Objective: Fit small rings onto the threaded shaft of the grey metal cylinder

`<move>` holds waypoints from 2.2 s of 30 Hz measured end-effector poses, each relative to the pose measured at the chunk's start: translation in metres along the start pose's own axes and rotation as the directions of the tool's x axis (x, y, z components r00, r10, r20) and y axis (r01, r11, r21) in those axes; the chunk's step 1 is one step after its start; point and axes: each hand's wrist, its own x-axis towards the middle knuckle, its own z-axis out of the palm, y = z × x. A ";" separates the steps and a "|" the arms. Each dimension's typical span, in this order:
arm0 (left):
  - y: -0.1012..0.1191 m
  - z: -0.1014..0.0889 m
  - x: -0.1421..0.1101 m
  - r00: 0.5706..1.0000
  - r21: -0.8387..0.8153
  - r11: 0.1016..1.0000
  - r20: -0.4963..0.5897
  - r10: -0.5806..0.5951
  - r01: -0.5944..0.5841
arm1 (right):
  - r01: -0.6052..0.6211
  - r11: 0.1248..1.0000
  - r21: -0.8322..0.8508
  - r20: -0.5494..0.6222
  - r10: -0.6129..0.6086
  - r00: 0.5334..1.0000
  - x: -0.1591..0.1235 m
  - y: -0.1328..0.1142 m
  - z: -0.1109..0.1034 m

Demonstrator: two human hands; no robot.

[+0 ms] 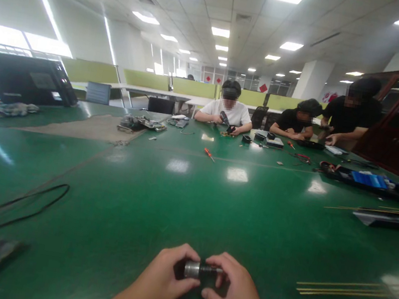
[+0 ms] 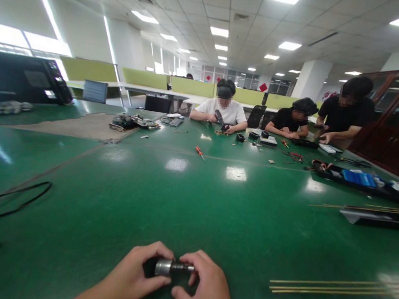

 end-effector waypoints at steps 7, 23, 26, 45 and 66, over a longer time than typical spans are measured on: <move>-0.002 0.002 -0.002 1.000 0.001 1.000 0.019 0.016 -0.016 | 0.021 0.998 0.057 0.016 -0.022 1.000 0.001 0.001 -0.001; -0.001 0.007 -0.003 0.997 -0.023 0.998 0.031 0.066 -0.065 | 0.032 0.999 0.027 0.023 -0.033 0.999 0.001 -0.004 -0.006; -0.001 0.007 -0.003 0.998 -0.020 0.998 0.033 0.057 -0.056 | 0.031 0.999 0.039 0.024 -0.032 0.999 0.001 -0.004 -0.006; 0.001 0.006 -0.004 0.999 0.008 0.999 0.014 0.045 -0.045 | 0.025 0.999 0.046 0.043 -0.027 0.999 -0.001 -0.006 -0.009; 0.002 0.005 -0.004 0.999 -0.006 0.999 -0.004 0.045 -0.045 | 0.004 0.999 0.033 0.050 -0.006 0.999 -0.001 -0.005 -0.011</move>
